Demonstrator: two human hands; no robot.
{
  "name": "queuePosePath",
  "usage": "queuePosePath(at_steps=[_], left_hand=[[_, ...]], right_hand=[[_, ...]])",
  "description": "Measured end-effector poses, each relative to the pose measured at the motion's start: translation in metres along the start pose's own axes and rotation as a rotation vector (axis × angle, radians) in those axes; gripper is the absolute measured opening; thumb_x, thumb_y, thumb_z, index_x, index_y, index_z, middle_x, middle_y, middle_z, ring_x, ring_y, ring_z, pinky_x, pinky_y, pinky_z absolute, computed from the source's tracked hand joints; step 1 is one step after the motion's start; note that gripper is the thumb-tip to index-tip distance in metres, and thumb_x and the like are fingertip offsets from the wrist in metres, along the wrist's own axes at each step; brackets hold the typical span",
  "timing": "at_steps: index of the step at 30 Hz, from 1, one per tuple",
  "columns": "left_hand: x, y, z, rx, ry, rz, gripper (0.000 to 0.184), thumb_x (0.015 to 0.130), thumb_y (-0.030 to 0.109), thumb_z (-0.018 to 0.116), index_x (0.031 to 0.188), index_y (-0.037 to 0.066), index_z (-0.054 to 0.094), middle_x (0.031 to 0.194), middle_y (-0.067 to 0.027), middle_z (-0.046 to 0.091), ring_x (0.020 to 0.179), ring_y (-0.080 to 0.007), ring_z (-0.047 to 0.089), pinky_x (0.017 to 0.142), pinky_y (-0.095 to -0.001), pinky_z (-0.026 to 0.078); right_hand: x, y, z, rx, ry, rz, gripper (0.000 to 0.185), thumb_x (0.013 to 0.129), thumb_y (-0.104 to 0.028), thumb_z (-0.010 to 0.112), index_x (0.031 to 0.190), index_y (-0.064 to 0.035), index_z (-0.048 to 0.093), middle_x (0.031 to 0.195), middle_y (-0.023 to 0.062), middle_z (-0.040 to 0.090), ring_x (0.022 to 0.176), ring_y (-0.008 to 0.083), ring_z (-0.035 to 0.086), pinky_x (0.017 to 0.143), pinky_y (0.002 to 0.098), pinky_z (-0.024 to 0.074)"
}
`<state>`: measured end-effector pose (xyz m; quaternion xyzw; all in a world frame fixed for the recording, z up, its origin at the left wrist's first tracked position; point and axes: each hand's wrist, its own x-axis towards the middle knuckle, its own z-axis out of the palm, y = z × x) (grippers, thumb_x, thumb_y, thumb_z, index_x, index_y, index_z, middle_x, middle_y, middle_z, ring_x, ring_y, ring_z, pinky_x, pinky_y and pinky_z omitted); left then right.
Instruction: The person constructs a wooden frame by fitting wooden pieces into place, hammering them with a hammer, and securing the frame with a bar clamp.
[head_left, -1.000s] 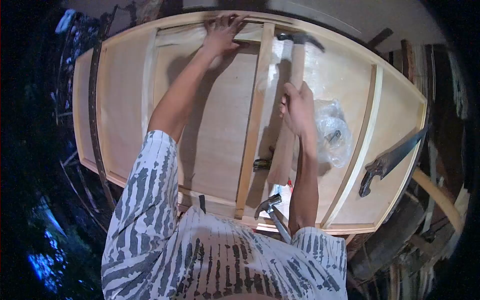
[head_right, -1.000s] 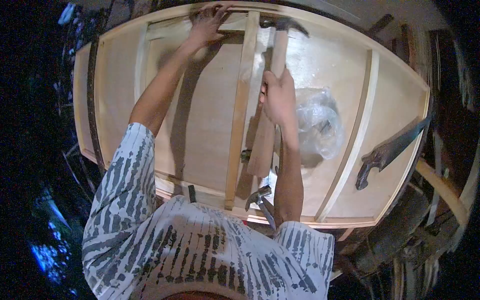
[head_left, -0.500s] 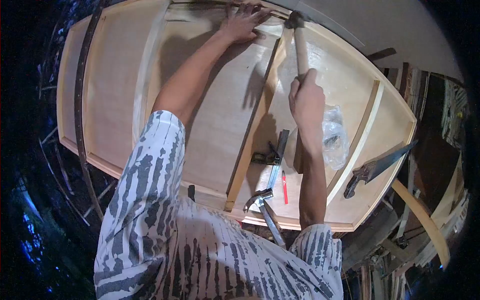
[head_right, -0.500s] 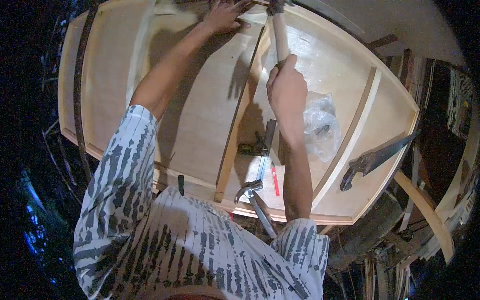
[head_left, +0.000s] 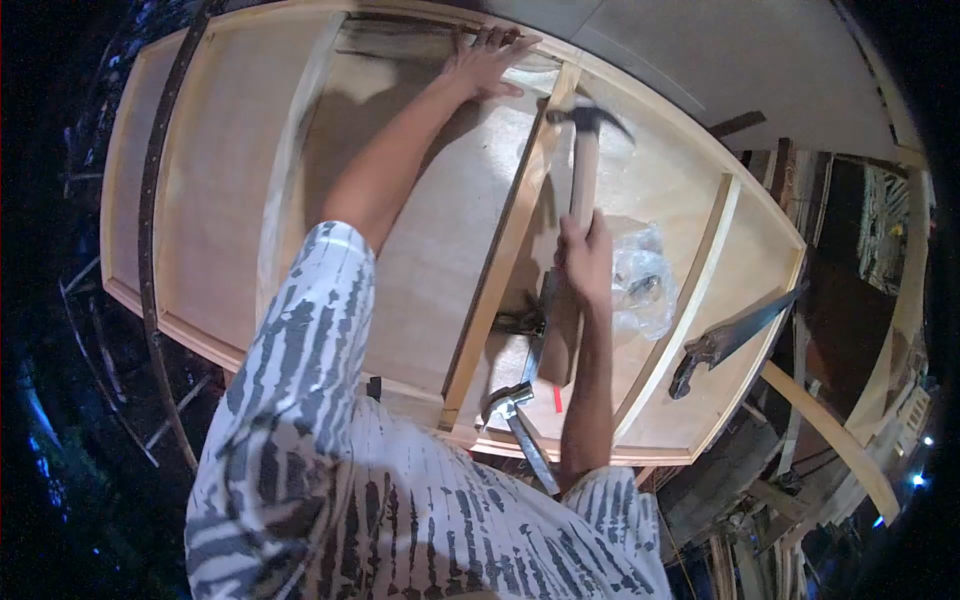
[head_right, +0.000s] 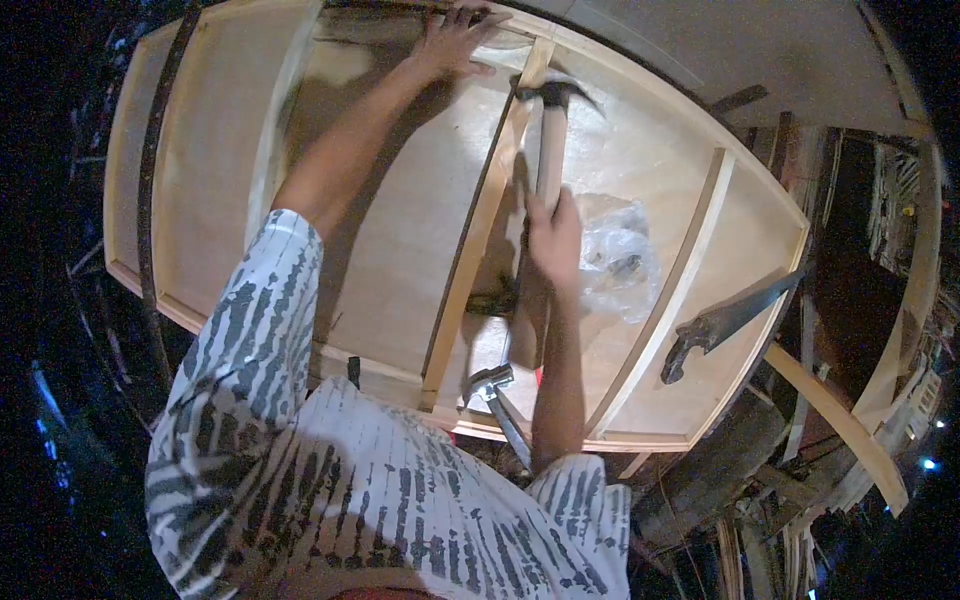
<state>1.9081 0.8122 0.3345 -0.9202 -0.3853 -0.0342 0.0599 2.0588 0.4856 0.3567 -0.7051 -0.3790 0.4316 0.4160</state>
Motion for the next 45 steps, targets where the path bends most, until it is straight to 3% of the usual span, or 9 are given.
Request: queuePosePath(at_steps=[3, 8, 18, 22, 31, 35, 41, 43, 45], left_hand=[[0.004, 0.0, 0.014, -0.259, 0.095, 0.046, 0.098, 0.074, 0.067, 0.073, 0.154, 0.042, 0.022, 0.156, -0.0131, 0.023, 0.146, -0.0404, 0.016, 0.107, -0.0802, 0.009], [0.031, 0.04, -0.021, -0.314, -0.046, -0.232, 0.113, 0.062, 0.073, 0.076, 0.154, 0.024, 0.032, 0.162, -0.0189, 0.016, 0.151, -0.0402, -0.001, 0.111, -0.0766, 0.001], [-0.033, 0.022, -0.027, -0.287, 0.13, -0.157, 0.093, 0.084, 0.064, 0.064, 0.156, 0.015, 0.028, 0.164, -0.0187, 0.015, 0.153, -0.0358, 0.007, 0.119, -0.0648, 0.013], [-0.1, -0.066, -0.056, -0.091, 0.219, -0.391, 0.092, 0.09, 0.062, 0.056, 0.156, 0.008, 0.024, 0.165, -0.0145, 0.016, 0.153, -0.0318, 0.01, 0.119, -0.059, 0.019], [-0.16, -0.181, -0.095, 0.253, -0.235, -0.52, 0.082, 0.097, 0.047, 0.051, 0.159, 0.009, 0.013, 0.166, -0.006, 0.014, 0.153, -0.0289, 0.012, 0.119, -0.0605, 0.017], [-0.18, -0.197, -0.119, 0.176, -0.098, -0.588, 0.085, 0.096, 0.042, 0.057, 0.16, 0.01, 0.011, 0.167, -0.0071, 0.012, 0.154, -0.0287, 0.011, 0.119, -0.0605, 0.019], [-0.16, -0.261, -0.086, -0.046, 0.144, -0.238, 0.073, 0.09, 0.039, 0.067, 0.148, 0.006, 0.039, 0.153, -0.0155, 0.04, 0.141, -0.035, 0.037, 0.115, -0.0514, 0.033], [-0.154, -0.244, -0.087, -0.355, 0.334, -0.727, 0.07, 0.086, 0.048, 0.07, 0.137, 0.003, 0.052, 0.141, -0.0189, 0.051, 0.131, -0.0363, 0.048, 0.109, -0.0474, 0.04], [-0.155, -0.232, -0.091, -0.386, 0.308, -0.841, 0.074, 0.083, 0.053, 0.071, 0.136, 0.004, 0.053, 0.14, -0.0199, 0.051, 0.129, -0.0375, 0.049, 0.107, -0.0476, 0.041]], right_hand=[[-0.064, 0.005, -0.002, 0.649, -0.064, 0.336, 0.02, 0.099, -0.022, 0.057, 0.108, -0.0052, 0.051, 0.072, 0.001, 0.051, 0.049, 0.0113, 0.046, 0.045, 0.0271, 0.0421], [-0.127, 0.035, 0.0, 0.91, -0.068, 0.521, 0.018, 0.099, -0.022, 0.056, 0.108, -0.0084, 0.047, 0.068, 0.001, 0.047, 0.048, 0.0118, 0.047, 0.041, 0.0263, 0.0421], [-0.164, 0.036, 0.027, 0.961, -0.069, 0.578, 0.018, 0.099, -0.025, 0.058, 0.102, -0.0125, 0.045, 0.072, 0.0014, 0.052, 0.054, 0.0124, 0.053, 0.046, 0.0272, 0.0486], [-0.173, 0.059, 0.034, 0.92, -0.015, 0.574, 0.017, 0.1, -0.024, 0.057, 0.102, -0.0112, 0.046, 0.073, 0.0021, 0.053, 0.055, 0.0134, 0.054, 0.047, 0.028, 0.0499], [-0.164, 0.05, 0.044, 0.824, -0.013, 0.589, 0.015, 0.1, -0.022, 0.057, 0.101, -0.0097, 0.048, 0.071, 0.002, 0.053, 0.054, 0.0139, 0.055, 0.044, 0.0283, 0.0492], [-0.166, 0.035, 0.062, 0.787, 0.005, 0.588, 0.017, 0.099, -0.023, 0.057, 0.101, -0.01, 0.047, 0.071, 0.0018, 0.053, 0.054, 0.0137, 0.055, 0.044, 0.0282, 0.0491], [-0.17, 0.012, 0.057, 0.783, 0.028, 0.506, 0.016, 0.099, -0.023, 0.057, 0.103, -0.0103, 0.047, 0.07, 0.0014, 0.052, 0.053, 0.0134, 0.053, 0.043, 0.0282, 0.0471], [-0.186, -0.005, 0.053, 0.731, 0.023, 0.483, 0.016, 0.099, -0.022, 0.057, 0.102, -0.0103, 0.047, 0.069, 0.0015, 0.051, 0.052, 0.0133, 0.052, 0.044, 0.0283, 0.0468], [-0.196, -0.017, 0.053, 0.66, 0.042, 0.462, 0.016, 0.099, -0.022, 0.057, 0.102, -0.0102, 0.046, 0.069, 0.0016, 0.051, 0.052, 0.0133, 0.052, 0.044, 0.0283, 0.0465]])
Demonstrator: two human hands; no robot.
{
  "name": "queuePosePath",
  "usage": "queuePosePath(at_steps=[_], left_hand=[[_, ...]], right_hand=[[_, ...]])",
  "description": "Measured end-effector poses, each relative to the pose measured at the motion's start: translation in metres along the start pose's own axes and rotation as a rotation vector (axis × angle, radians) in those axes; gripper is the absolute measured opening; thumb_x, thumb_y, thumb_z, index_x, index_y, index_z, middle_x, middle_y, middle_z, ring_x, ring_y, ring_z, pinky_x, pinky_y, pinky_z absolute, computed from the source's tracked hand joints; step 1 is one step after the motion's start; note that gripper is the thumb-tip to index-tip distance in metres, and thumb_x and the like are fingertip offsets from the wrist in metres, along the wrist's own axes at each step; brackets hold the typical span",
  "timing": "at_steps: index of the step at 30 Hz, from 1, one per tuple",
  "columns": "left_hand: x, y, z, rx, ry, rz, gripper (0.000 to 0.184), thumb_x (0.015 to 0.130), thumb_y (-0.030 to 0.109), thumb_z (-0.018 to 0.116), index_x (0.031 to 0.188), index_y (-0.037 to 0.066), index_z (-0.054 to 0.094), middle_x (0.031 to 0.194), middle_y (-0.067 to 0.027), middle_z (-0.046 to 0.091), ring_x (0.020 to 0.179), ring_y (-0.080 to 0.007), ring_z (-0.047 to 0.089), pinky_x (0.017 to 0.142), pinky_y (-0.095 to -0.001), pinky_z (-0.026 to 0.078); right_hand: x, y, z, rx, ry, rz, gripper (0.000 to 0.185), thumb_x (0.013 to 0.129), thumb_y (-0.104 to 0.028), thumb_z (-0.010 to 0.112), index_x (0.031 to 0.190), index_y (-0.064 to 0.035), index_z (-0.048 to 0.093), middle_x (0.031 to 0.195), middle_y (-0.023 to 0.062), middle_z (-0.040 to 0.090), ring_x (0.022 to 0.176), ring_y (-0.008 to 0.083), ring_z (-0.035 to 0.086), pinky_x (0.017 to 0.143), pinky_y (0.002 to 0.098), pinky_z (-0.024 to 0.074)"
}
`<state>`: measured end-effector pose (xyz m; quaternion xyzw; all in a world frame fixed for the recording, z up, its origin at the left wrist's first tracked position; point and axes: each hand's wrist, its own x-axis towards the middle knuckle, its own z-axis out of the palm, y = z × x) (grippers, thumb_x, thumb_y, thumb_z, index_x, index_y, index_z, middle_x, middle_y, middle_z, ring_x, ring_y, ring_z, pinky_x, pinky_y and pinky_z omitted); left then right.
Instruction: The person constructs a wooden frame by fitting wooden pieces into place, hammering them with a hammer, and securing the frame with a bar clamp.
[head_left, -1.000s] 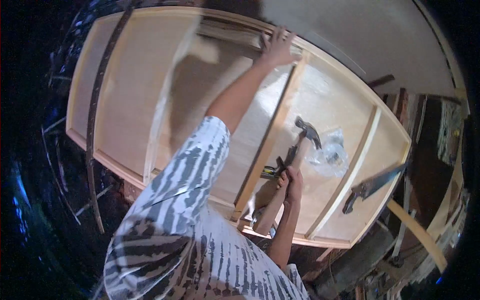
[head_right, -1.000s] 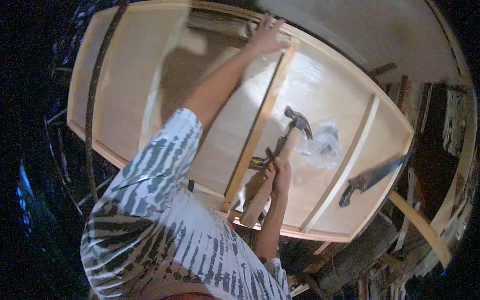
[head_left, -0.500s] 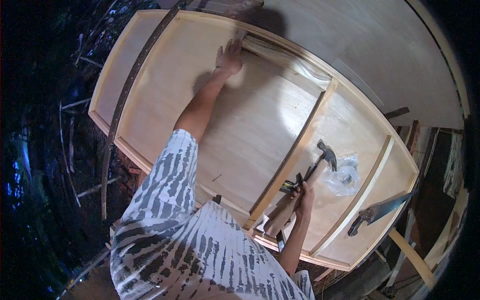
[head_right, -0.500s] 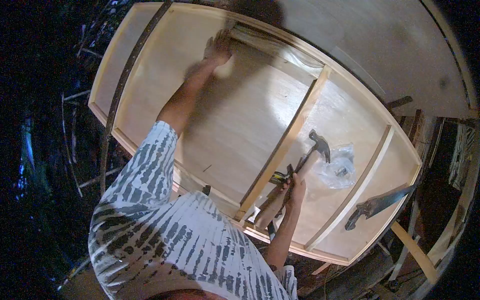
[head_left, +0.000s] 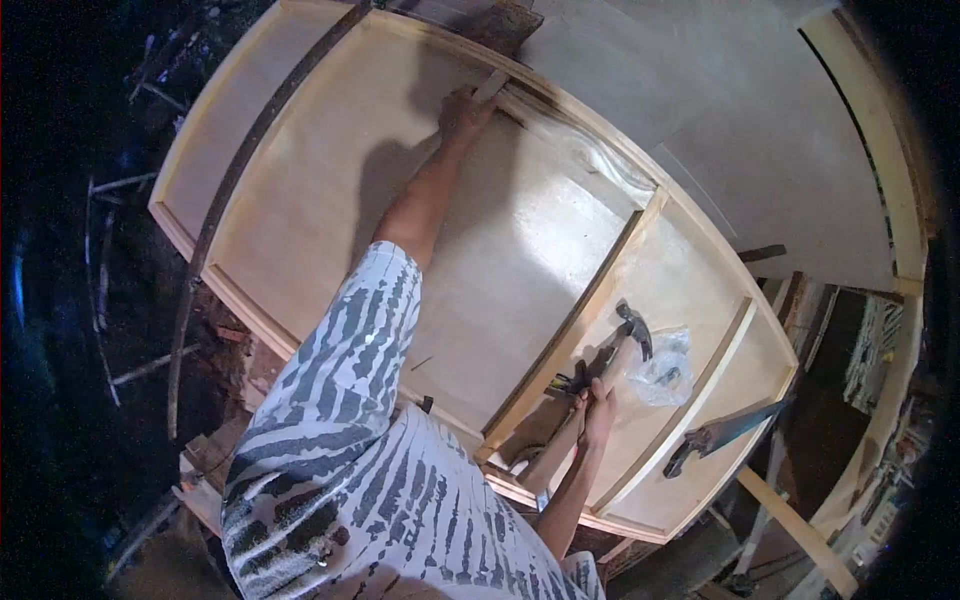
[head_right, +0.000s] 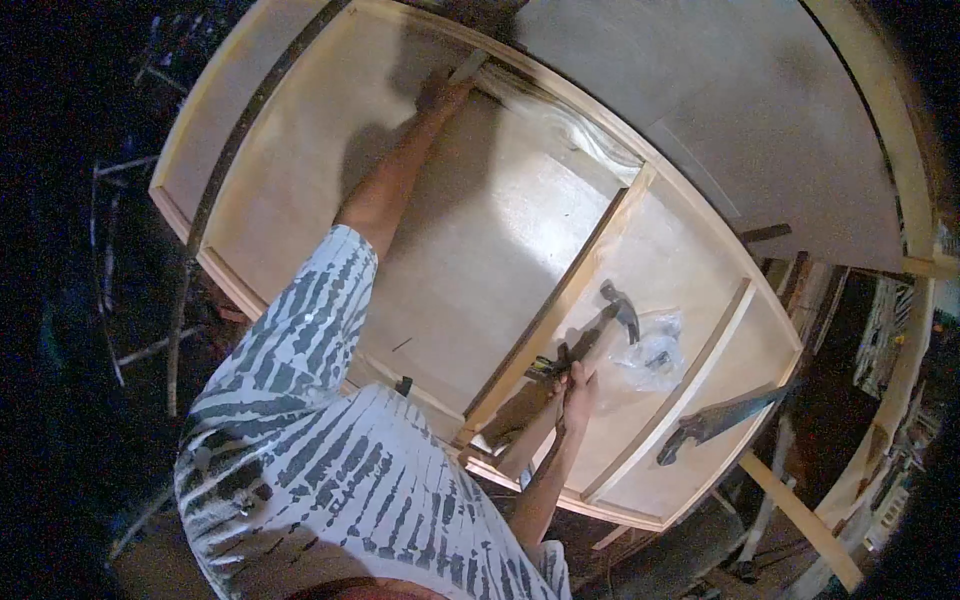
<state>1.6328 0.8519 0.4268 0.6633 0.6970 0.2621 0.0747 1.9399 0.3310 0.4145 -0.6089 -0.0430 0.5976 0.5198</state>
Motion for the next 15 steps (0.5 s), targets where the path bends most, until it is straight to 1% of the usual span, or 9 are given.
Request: queuePosePath(at_steps=[1, 3, 5, 8, 10, 11, 13, 14, 15], left_hand=[[0.001, 0.004, -0.003, 0.013, -0.008, -0.113, 0.078, 0.08, 0.058, 0.071, 0.135, 0.005, 0.055, 0.138, -0.021, 0.052, 0.128, -0.0386, 0.05, 0.106, -0.0478, 0.041], [0.011, 0.01, -0.007, -0.049, -0.025, -0.118, 0.081, 0.078, 0.062, 0.07, 0.135, 0.006, 0.055, 0.138, -0.0207, 0.052, 0.128, -0.0403, 0.05, 0.105, -0.05, 0.042], [0.008, 0.009, -0.028, -0.062, -0.039, -0.142, 0.084, 0.077, 0.066, 0.069, 0.135, 0.007, 0.055, 0.137, -0.0203, 0.053, 0.127, -0.042, 0.05, 0.105, -0.0522, 0.042], [-0.008, 0.015, -0.034, -0.087, -0.106, -0.323, 0.087, 0.075, 0.069, 0.069, 0.136, 0.009, 0.054, 0.138, -0.0193, 0.052, 0.126, -0.0432, 0.05, 0.101, -0.0578, 0.043], [-0.003, -0.021, -0.003, 0.018, -0.07, -0.287, 0.087, 0.077, 0.064, 0.071, 0.141, 0.01, 0.05, 0.143, -0.0178, 0.048, 0.127, -0.0416, 0.05, 0.098, -0.0609, 0.044], [-0.001, -0.021, 0.008, 0.0, -0.061, -0.273, 0.087, 0.077, 0.064, 0.071, 0.141, 0.01, 0.05, 0.143, -0.0178, 0.048, 0.127, -0.0416, 0.05, 0.098, -0.0609, 0.044], [0.003, -0.017, 0.014, 0.031, 0.046, -0.064, 0.076, 0.086, 0.05, 0.069, 0.146, 0.011, 0.045, 0.148, -0.016, 0.044, 0.132, -0.0385, 0.046, 0.101, -0.0592, 0.043], [-0.003, -0.01, 0.006, 0.013, 0.056, -0.052, 0.076, 0.086, 0.05, 0.069, 0.146, 0.011, 0.045, 0.148, -0.016, 0.044, 0.132, -0.0385, 0.046, 0.101, -0.0592, 0.043], [-0.026, -0.009, -0.006, 0.185, 0.04, 0.162, 0.069, 0.089, 0.041, 0.064, 0.147, 0.011, 0.043, 0.151, -0.0161, 0.042, 0.135, -0.0372, 0.043, 0.103, -0.0579, 0.042]], right_hand=[[-0.002, 0.0, 0.005, -0.05, 0.025, 0.016, 0.017, 0.099, -0.022, 0.058, 0.101, -0.0099, 0.046, 0.068, 0.0017, 0.051, 0.052, 0.0132, 0.051, 0.044, 0.0284, 0.0465], [0.0, 0.002, 0.014, -0.077, 0.076, 0.023, 0.019, 0.1, -0.023, 0.058, 0.099, -0.0089, 0.046, 0.066, 0.0021, 0.051, 0.05, 0.0139, 0.051, 0.044, 0.0291, 0.0467], [0.006, 0.011, 0.021, -0.075, 0.055, 0.052, 0.019, 0.1, -0.024, 0.058, 0.099, -0.0088, 0.046, 0.067, 0.0021, 0.052, 0.051, 0.0144, 0.051, 0.045, 0.0292, 0.0472], [0.021, 0.022, 0.029, -0.081, 0.011, 0.087, 0.019, 0.1, -0.024, 0.057, 0.098, -0.0087, 0.045, 0.068, 0.0021, 0.052, 0.053, 0.015, 0.052, 0.048, 0.0296, 0.0482], [0.024, 0.022, 0.037, -0.048, 0.005, 0.131, 0.018, 0.101, -0.024, 0.056, 0.098, -0.0089, 0.047, 0.07, 0.0013, 0.052, 0.056, 0.0149, 0.054, 0.052, 0.0307, 0.0493], [0.029, 0.022, 0.041, -0.064, 0.039, 0.104, 0.018, 0.101, -0.024, 0.056, 0.098, -0.0089, 0.047, 0.07, 0.001, 0.052, 0.056, 0.0149, 0.053, 0.052, 0.0309, 0.0494], [0.031, 0.021, 0.034, -0.082, 0.083, 0.074, 0.019, 0.101, -0.026, 0.055, 0.096, -0.0096, 0.049, 0.069, 0.0011, 0.051, 0.054, 0.0149, 0.052, 0.051, 0.0305, 0.049], [0.025, 0.021, 0.028, -0.078, 0.087, 0.051, 0.019, 0.101, -0.026, 0.055, 0.096, -0.0096, 0.049, 0.069, 0.0011, 0.051, 0.054, 0.0149, 0.052, 0.051, 0.0305, 0.049], [0.009, 0.027, 0.024, -0.039, 0.079, 0.079, 0.02, 0.1, -0.025, 0.056, 0.096, -0.0074, 0.048, 0.068, 0.0025, 0.051, 0.052, 0.0154, 0.052, 0.049, 0.0307, 0.049]])
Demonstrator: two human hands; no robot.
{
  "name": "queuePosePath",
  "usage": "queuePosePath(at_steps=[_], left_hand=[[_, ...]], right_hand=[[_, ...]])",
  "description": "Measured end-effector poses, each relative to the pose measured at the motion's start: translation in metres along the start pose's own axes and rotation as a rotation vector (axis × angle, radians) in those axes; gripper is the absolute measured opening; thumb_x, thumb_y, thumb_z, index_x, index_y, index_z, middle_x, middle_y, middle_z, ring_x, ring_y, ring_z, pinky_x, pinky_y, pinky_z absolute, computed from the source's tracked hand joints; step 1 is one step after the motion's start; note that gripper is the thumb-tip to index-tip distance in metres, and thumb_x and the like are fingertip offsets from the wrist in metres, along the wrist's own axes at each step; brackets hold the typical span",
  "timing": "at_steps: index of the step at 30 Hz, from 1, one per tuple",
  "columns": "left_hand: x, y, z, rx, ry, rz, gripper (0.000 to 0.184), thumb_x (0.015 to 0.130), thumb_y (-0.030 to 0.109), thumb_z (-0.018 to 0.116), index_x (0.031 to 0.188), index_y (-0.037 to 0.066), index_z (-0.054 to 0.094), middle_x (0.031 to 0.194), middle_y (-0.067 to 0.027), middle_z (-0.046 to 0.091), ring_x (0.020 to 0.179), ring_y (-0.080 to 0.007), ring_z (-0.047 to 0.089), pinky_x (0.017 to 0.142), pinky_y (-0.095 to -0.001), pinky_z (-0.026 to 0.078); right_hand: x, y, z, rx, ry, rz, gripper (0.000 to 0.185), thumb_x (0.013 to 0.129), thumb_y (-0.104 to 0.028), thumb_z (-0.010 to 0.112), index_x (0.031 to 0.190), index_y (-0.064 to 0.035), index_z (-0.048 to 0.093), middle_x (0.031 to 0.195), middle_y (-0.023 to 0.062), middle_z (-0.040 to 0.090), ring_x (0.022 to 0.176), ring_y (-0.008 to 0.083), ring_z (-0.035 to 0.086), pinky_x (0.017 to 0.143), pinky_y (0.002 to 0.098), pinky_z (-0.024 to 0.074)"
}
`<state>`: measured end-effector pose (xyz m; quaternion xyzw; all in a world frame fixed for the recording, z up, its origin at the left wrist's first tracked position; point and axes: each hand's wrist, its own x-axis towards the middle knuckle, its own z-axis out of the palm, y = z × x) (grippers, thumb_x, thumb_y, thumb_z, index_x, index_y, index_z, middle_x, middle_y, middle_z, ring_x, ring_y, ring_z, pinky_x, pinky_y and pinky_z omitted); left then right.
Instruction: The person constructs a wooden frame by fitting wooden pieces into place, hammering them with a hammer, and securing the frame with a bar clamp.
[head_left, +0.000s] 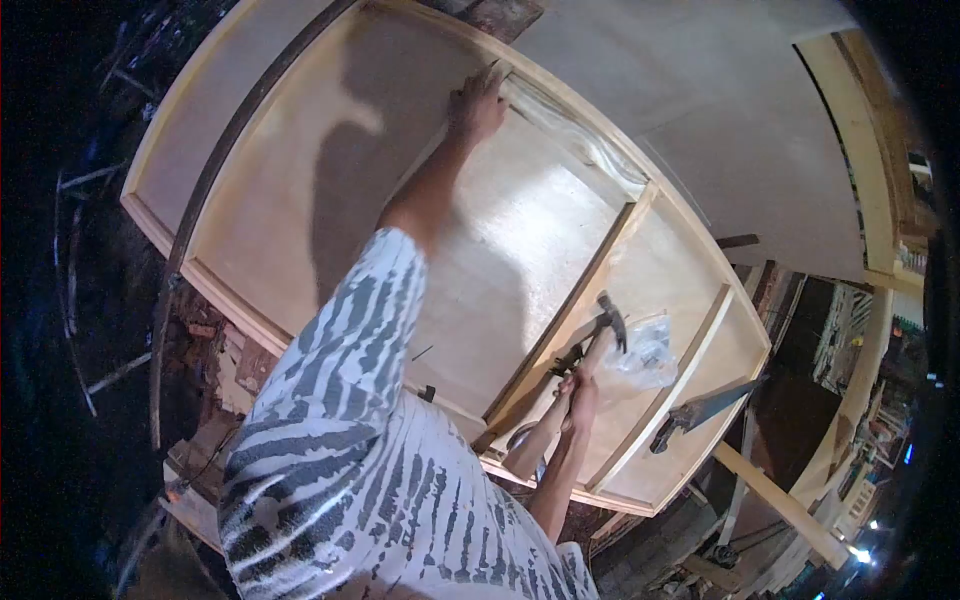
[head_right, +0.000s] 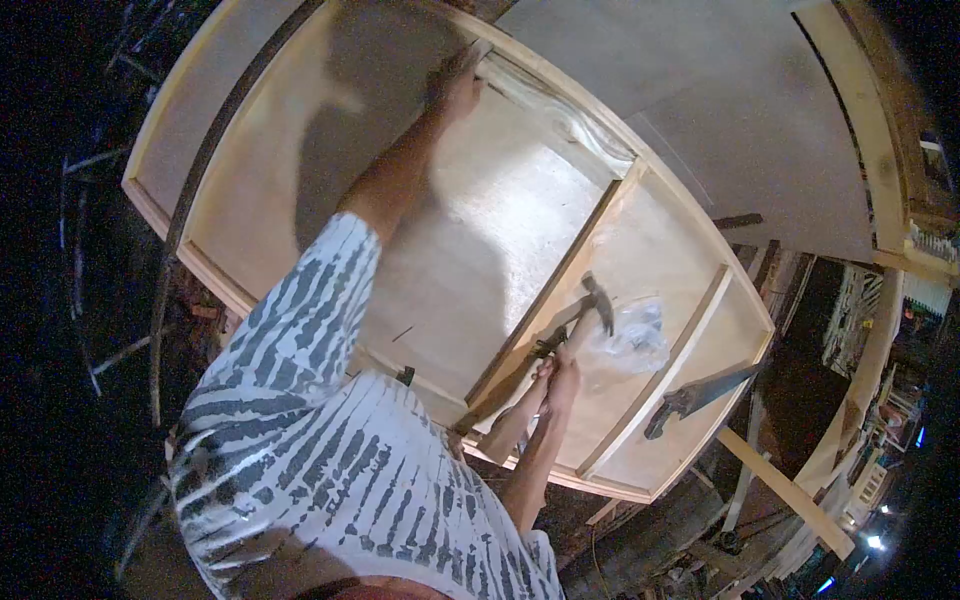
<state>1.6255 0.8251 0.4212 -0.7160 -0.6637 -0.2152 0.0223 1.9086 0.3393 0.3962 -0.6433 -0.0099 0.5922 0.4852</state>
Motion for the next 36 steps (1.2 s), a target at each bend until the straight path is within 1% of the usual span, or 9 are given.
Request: queuePosePath(at_steps=[6, 10, 12, 17, 19, 21, 26, 29, 36], left_hand=[[0.018, -0.041, 0.031, 0.201, 0.113, 0.45, 0.067, 0.093, 0.027, 0.06, 0.151, 0.005, 0.036, 0.15, -0.0178, 0.043, 0.134, -0.0317, 0.047, 0.104, -0.0513, 0.042], [0.011, -0.015, 0.007, 0.788, -0.004, 0.423, 0.055, 0.094, 0.02, 0.055, 0.148, 0.013, 0.045, 0.149, -0.0077, 0.048, 0.133, -0.0303, 0.046, 0.106, -0.0494, 0.042], [0.014, -0.038, 0.033, 0.588, 0.028, 0.443, 0.049, 0.094, 0.022, 0.056, 0.142, 0.016, 0.051, 0.139, -0.0091, 0.054, 0.125, -0.032, 0.051, 0.103, -0.0491, 0.044], [0.057, -0.117, 0.123, -0.237, 0.269, 0.619, 0.036, 0.094, 0.028, 0.059, 0.129, 0.023, 0.064, 0.115, -0.0126, 0.069, 0.105, -0.0365, 0.064, 0.093, -0.0484, 0.049], [0.06, -0.122, 0.105, 0.027, 0.066, 0.315, 0.039, 0.096, 0.032, 0.057, 0.133, 0.022, 0.06, 0.116, -0.0115, 0.068, 0.106, -0.037, 0.063, 0.093, -0.0508, 0.049], [0.053, -0.105, 0.085, 0.078, 0.071, 0.339, 0.041, 0.096, 0.033, 0.056, 0.136, 0.022, 0.058, 0.118, -0.0109, 0.067, 0.107, -0.0384, 0.063, 0.092, -0.0544, 0.049], [0.049, -0.064, 0.044, 0.017, 0.205, 0.42, 0.045, 0.099, 0.038, 0.051, 0.142, 0.025, 0.051, 0.124, -0.0101, 0.065, 0.11, -0.0398, 0.062, 0.086, -0.0633, 0.05], [0.028, 0.012, -0.017, 0.384, -0.099, 0.275, 0.045, 0.1, 0.038, 0.049, 0.143, 0.024, 0.05, 0.124, -0.0112, 0.065, 0.111, -0.0383, 0.062, 0.085, -0.0626, 0.052], [0.051, -0.019, 0.066, -0.087, 0.073, 0.419, 0.046, 0.1, 0.037, 0.052, 0.144, 0.024, 0.049, 0.128, -0.0091, 0.064, 0.109, -0.0357, 0.064, 0.09, -0.0572, 0.052]], right_hand=[[-0.063, 0.027, 0.015, -0.163, 0.128, 0.015, 0.018, 0.098, -0.024, 0.058, 0.1, -0.0088, 0.049, 0.064, 0.0024, 0.051, 0.05, 0.0159, 0.055, 0.044, 0.0305, 0.0461], [-0.044, 0.038, -0.001, -0.329, 0.122, -0.091, 0.026, 0.098, -0.025, 0.058, 0.113, -0.0064, 0.05, 0.065, 0.0016, 0.052, 0.051, 0.0137, 0.054, 0.044, 0.0298, 0.0455], [-0.011, 0.061, -0.009, -0.496, 0.193, -0.179, 0.035, 0.091, -0.032, 0.066, 0.108, -0.0021, 0.059, 0.072, 0.0054, 0.057, 0.057, 0.0137, 0.055, 0.051, 0.0311, 0.0465], [0.009, 0.047, 0.0, -0.99, 0.382, -0.441, 0.039, 0.089, -0.025, 0.068, 0.115, 0.0015, 0.058, 0.094, 0.0252, 0.064, 0.089, 0.0392, 0.064, 0.077, 0.0485, 0.0505], [0.009, 0.044, 0.005, -1.069, 0.393, -0.46, 0.041, 0.088, -0.024, 0.068, 0.118, 0.0017, 0.057, 0.102, 0.028, 0.063, 0.099, 0.0436, 0.061, 0.083, 0.0506, 0.0494], [0.004, 0.036, 0.007, -1.185, 0.395, -0.409, 0.046, 0.088, -0.025, 0.068, 0.123, 0.001, 0.056, 0.108, 0.0272, 0.062, 0.106, 0.0434, 0.058, 0.088, 0.0506, 0.0482], [0.009, 0.003, -0.006, -1.149, 0.374, -0.395, 0.041, 0.088, -0.026, 0.068, 0.119, 0.0, 0.062, 0.105, 0.0249, 0.064, 0.1, 0.0407, 0.061, 0.086, 0.0477, 0.0499], [0.003, -0.013, -0.028, -0.897, 0.575, -0.612, 0.03, 0.09, -0.022, 0.066, 0.111, -0.0007, 0.068, 0.1, 0.0226, 0.067, 0.093, 0.0351, 0.066, 0.083, 0.0434, 0.0515], [0.067, -0.071, -0.102, -0.99, 0.807, -0.743, 0.021, 0.087, -0.01, 0.059, 0.1, -0.0004, 0.072, 0.092, 0.0214, 0.069, 0.086, 0.0366, 0.068, 0.083, 0.0423, 0.0519]])
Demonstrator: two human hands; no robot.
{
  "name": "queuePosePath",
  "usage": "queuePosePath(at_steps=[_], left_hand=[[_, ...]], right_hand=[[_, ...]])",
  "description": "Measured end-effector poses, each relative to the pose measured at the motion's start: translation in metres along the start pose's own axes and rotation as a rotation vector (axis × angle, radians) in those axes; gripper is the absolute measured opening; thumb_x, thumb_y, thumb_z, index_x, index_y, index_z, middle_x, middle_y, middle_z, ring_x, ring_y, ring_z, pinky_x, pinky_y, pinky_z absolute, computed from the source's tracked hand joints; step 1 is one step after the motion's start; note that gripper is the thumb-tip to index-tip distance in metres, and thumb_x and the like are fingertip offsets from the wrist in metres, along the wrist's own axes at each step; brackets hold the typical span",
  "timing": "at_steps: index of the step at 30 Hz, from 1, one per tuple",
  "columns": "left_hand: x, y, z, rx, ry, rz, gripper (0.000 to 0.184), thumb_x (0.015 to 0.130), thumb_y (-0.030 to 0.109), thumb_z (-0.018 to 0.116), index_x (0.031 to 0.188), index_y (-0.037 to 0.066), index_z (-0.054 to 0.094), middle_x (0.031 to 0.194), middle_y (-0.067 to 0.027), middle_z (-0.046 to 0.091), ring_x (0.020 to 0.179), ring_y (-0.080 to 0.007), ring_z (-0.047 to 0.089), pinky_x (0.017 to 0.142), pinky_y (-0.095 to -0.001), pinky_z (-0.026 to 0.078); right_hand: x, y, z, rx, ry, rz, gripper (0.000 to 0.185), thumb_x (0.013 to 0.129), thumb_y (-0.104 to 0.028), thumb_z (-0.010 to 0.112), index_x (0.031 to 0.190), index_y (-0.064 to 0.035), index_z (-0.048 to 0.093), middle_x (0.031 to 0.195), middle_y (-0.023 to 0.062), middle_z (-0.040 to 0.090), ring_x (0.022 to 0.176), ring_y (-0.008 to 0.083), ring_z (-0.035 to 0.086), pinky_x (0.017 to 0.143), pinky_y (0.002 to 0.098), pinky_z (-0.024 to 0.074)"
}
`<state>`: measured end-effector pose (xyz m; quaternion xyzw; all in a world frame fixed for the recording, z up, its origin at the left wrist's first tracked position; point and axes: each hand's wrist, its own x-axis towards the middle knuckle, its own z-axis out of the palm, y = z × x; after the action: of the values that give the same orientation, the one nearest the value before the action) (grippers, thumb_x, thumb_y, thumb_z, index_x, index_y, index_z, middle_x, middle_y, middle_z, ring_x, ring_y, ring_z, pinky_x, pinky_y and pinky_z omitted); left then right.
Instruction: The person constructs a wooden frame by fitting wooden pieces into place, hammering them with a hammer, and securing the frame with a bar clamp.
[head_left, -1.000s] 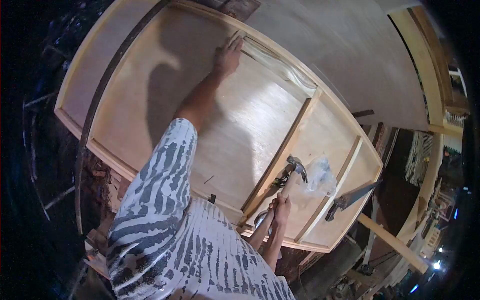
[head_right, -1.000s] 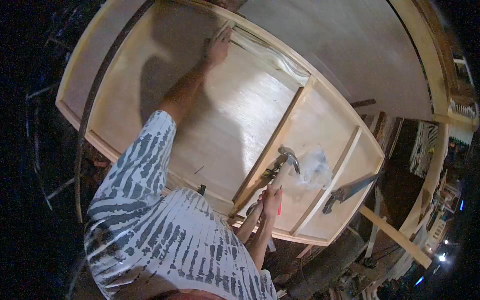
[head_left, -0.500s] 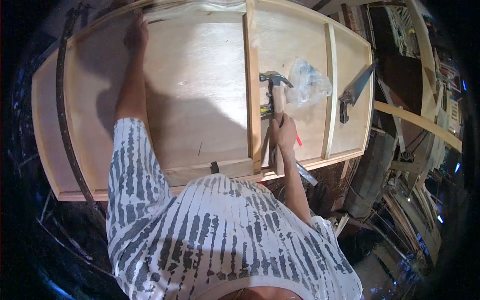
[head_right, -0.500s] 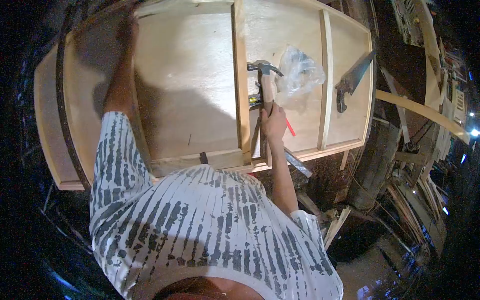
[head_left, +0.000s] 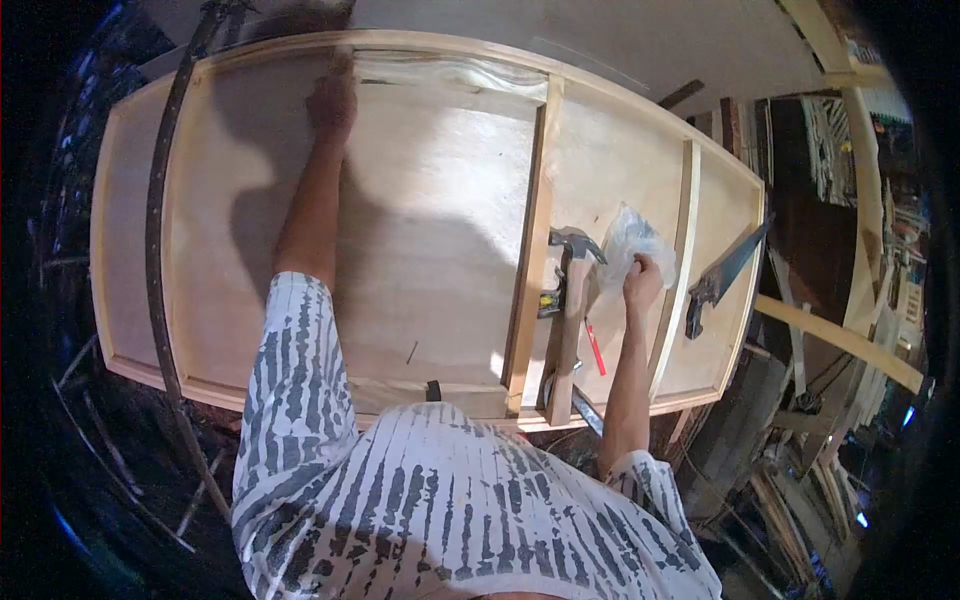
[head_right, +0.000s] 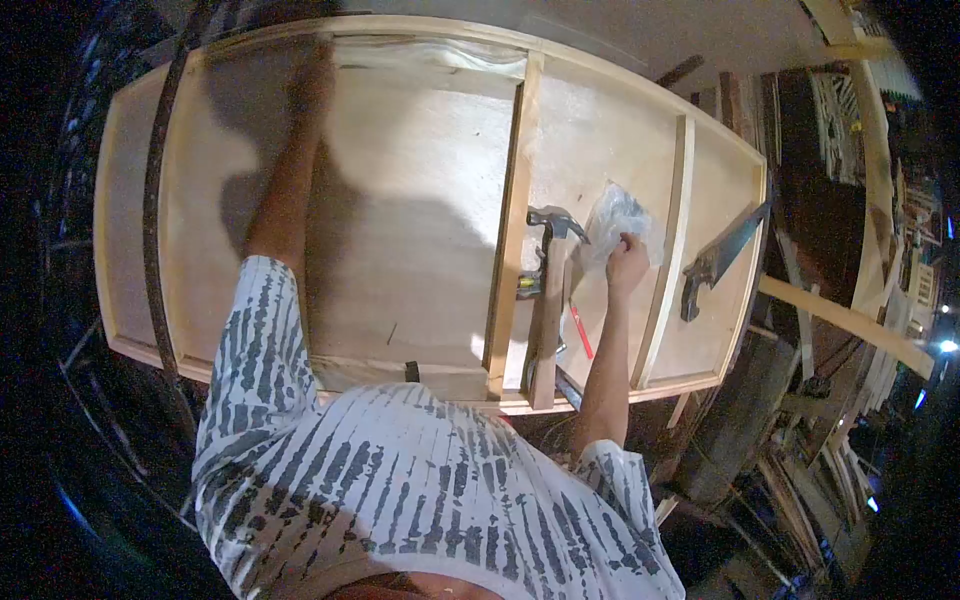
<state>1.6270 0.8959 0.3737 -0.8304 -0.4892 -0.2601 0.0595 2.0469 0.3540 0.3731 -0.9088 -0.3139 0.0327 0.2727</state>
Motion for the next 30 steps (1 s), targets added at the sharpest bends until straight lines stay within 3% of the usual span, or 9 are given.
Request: queuePosePath(at_steps=[2, 4, 5, 7, 9, 16, 22, 26, 30], left_hand=[[0.003, 0.002, -0.015, -0.199, 0.139, 0.046, 0.046, 0.099, 0.036, 0.053, 0.144, 0.027, 0.049, 0.133, -0.0073, 0.062, 0.111, -0.0335, 0.063, 0.09, -0.0577, 0.052], [0.007, 0.022, -0.035, 0.105, -0.222, -0.241, 0.044, 0.098, 0.032, 0.055, 0.141, 0.027, 0.053, 0.141, -0.0036, 0.058, 0.115, -0.0313, 0.062, 0.093, -0.0548, 0.051], [0.001, 0.014, -0.027, 0.117, -0.22, -0.261, 0.044, 0.098, 0.032, 0.055, 0.141, 0.027, 0.053, 0.141, -0.0036, 0.058, 0.115, -0.0313, 0.062, 0.093, -0.0548, 0.051], [-0.014, -0.009, 0.003, -0.047, 0.087, -0.058, 0.041, 0.097, 0.03, 0.055, 0.138, 0.022, 0.057, 0.143, -0.0014, 0.056, 0.118, -0.0337, 0.06, 0.096, -0.0504, 0.05], [-0.011, -0.01, -0.014, -0.077, 0.034, -0.063, 0.04, 0.096, 0.028, 0.056, 0.135, 0.02, 0.059, 0.143, -0.0038, 0.055, 0.119, -0.035, 0.059, 0.098, -0.0489, 0.05], [-0.001, -0.002, -0.016, -0.128, -0.024, -0.113, 0.038, 0.093, 0.026, 0.062, 0.13, 0.016, 0.062, 0.144, -0.0172, 0.05, 0.124, -0.0375, 0.055, 0.103, -0.0487, 0.046], [0.015, 0.05, -0.052, -0.09, -0.121, -0.178, 0.039, 0.094, 0.028, 0.062, 0.132, 0.019, 0.06, 0.139, -0.0156, 0.054, 0.123, -0.0392, 0.055, 0.102, -0.0513, 0.046], [0.022, 0.051, -0.057, -0.067, -0.158, -0.257, 0.038, 0.094, 0.028, 0.061, 0.131, 0.02, 0.062, 0.138, -0.0148, 0.056, 0.123, -0.0398, 0.055, 0.103, -0.0502, 0.046], [0.006, 0.038, -0.061, -0.294, -0.017, -0.134, 0.039, 0.092, 0.024, 0.065, 0.129, 0.013, 0.064, 0.137, -0.0155, 0.057, 0.122, -0.0399, 0.055, 0.105, -0.0472, 0.044]], right_hand=[[0.014, 0.012, 0.019, 0.01, -0.043, -0.024, 0.022, 0.084, -0.007, 0.058, 0.099, 0.0006, 0.072, 0.095, 0.0217, 0.07, 0.089, 0.0388, 0.067, 0.084, 0.0437, 0.0512], [0.023, 0.02, 0.025, -0.034, -0.059, -0.005, 0.023, 0.083, -0.01, 0.058, 0.098, 0.0, 0.072, 0.096, 0.0213, 0.07, 0.092, 0.0383, 0.068, 0.084, 0.0435, 0.0518], [0.021, 0.023, 0.025, -0.095, -0.078, 0.049, 0.024, 0.082, -0.012, 0.058, 0.098, -0.0006, 0.072, 0.097, 0.0208, 0.071, 0.094, 0.0377, 0.068, 0.085, 0.0433, 0.0524], [0.02, 0.021, 0.029, -0.031, -0.073, 0.098, 0.025, 0.082, -0.009, 0.057, 0.101, 0.0008, 0.07, 0.098, 0.0227, 0.069, 0.095, 0.04, 0.065, 0.086, 0.0461, 0.0501], [0.015, 0.023, 0.028, -0.101, 0.055, 0.229, 0.027, 0.082, -0.009, 0.056, 0.104, 0.0012, 0.068, 0.101, 0.0243, 0.068, 0.097, 0.0414, 0.064, 0.086, 0.0469, 0.0496], [0.003, 0.047, 0.01, -0.115, -0.004, 0.116, 0.024, 0.08, -0.01, 0.061, 0.1, 0.0011, 0.066, 0.094, 0.0231, 0.069, 0.091, 0.0412, 0.066, 0.083, 0.0491, 0.0506], [0.001, 0.057, 0.011, -0.209, 0.055, 0.285, 0.025, 0.08, -0.011, 0.061, 0.098, 0.0044, 0.067, 0.091, 0.0251, 0.069, 0.085, 0.0419, 0.068, 0.08, 0.0492, 0.0521], [0.021, 0.042, 0.014, -0.203, 0.035, 0.185, 0.024, 0.081, -0.013, 0.063, 0.097, 0.0046, 0.068, 0.091, 0.0245, 0.07, 0.083, 0.0405, 0.068, 0.078, 0.0468, 0.0531], [0.005, 0.033, 0.005, -0.074, -0.001, 0.22, 0.02, 0.084, -0.014, 0.065, 0.092, 0.0039, 0.07, 0.088, 0.0227, 0.071, 0.082, 0.0376, 0.069, 0.077, 0.0441, 0.0535]])
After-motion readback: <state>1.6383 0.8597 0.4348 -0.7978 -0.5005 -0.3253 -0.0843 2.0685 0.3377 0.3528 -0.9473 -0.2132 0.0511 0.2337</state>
